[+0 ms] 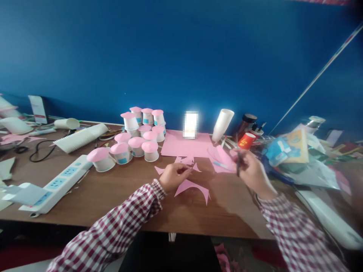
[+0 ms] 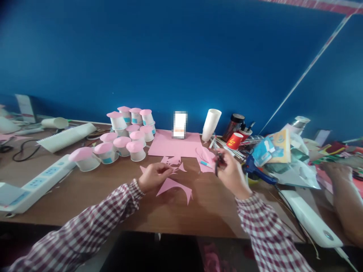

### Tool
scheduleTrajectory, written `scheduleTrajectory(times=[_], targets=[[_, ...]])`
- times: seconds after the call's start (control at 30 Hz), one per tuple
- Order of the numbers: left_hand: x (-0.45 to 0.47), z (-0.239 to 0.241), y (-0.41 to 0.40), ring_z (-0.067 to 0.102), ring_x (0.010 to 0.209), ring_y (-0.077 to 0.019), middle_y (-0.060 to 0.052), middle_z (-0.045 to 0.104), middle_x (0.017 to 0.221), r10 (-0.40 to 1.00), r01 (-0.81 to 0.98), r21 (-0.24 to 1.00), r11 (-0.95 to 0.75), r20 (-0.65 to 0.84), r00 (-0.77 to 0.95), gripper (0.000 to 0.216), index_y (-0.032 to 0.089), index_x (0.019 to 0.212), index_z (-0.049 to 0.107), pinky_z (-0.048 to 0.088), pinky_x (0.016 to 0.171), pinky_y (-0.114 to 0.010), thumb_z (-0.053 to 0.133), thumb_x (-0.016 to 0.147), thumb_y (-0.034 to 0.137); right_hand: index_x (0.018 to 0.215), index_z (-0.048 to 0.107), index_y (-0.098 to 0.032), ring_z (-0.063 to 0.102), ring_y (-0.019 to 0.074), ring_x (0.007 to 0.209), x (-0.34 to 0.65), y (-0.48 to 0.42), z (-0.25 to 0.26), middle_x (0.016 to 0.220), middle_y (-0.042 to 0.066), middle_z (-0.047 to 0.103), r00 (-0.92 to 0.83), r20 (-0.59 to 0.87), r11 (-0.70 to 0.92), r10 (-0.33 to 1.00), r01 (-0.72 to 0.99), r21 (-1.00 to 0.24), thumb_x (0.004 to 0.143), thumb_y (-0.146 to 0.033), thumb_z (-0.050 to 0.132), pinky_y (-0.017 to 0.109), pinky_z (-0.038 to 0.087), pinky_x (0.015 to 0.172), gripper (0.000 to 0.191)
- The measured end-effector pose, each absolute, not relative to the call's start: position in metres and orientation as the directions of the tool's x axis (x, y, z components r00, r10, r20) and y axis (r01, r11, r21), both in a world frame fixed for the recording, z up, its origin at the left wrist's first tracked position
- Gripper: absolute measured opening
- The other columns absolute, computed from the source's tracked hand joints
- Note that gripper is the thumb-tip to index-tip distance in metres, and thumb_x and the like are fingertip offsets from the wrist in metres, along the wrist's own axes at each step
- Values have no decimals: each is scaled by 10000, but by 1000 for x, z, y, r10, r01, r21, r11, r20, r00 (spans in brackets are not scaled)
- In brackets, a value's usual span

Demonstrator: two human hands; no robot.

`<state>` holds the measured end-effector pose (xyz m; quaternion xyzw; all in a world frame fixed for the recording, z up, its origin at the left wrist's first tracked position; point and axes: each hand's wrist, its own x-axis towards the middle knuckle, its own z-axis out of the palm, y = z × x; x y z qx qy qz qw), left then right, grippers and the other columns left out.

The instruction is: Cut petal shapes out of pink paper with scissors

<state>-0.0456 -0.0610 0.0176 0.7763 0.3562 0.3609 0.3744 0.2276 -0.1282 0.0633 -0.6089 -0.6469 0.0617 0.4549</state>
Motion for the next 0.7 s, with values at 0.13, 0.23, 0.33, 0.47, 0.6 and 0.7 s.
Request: scheduleTrajectory(times=[0.13, 0.23, 0.33, 0.47, 0.6, 0.7], targets=[[-14, 32, -60, 616, 912, -201, -111, 650, 1052, 806, -134, 990, -37, 109, 582, 366, 163, 1019, 651, 498, 801, -341, 690, 698, 333, 1161, 529, -224, 618, 242, 922, 175, -109, 52, 1086, 81, 627, -1, 570, 353, 822, 786, -508, 743, -165, 572, 388, 488, 839, 425], [2, 30, -51, 623, 776, -133, -76, 653, 901, 850, -432, 858, 278, -11, 526, 295, 138, 886, 639, 510, 734, -279, 686, 704, 366, 1137, 541, -220, 597, 235, 957, 148, -90, 39, 1073, 74, 630, -42, 555, 405, 831, 729, -552, 756, -130, 537, 380, 466, 865, 391], [8, 19, -37, 572, 550, -80, -5, 601, 658, 904, -473, 795, 379, -208, 374, 239, 141, 754, 587, 490, 551, -212, 696, 689, 344, 1098, 560, -218, 609, 222, 895, 134, -74, 29, 992, 62, 644, -3, 549, 448, 836, 580, -680, 765, -174, 572, 372, 478, 842, 336], [2, 1, -19, 493, 411, -82, 60, 484, 485, 943, -464, 826, 320, -232, 238, 248, 155, 692, 526, 446, 435, -222, 705, 666, 325, 1108, 535, -220, 606, 197, 865, 131, -64, 21, 973, 61, 629, 51, 537, 449, 842, 485, -751, 799, -232, 578, 359, 495, 816, 312], [-9, -7, -9, 524, 466, -91, 25, 527, 512, 960, -474, 849, 233, -124, 250, 288, 133, 631, 525, 448, 471, -223, 749, 607, 314, 1091, 521, -202, 586, 199, 870, 137, -61, 15, 997, 77, 593, 278, 570, 367, 773, 538, -759, 791, -285, 610, 360, 484, 821, 323], [-14, -9, -7, 506, 456, -85, 27, 508, 491, 956, -447, 865, 225, -109, 271, 319, 131, 587, 520, 425, 462, -215, 768, 570, 330, 1094, 509, -187, 585, 206, 903, 145, -57, 8, 1003, 86, 585, 314, 532, 361, 787, 465, -808, 782, -295, 612, 340, 495, 778, 345]])
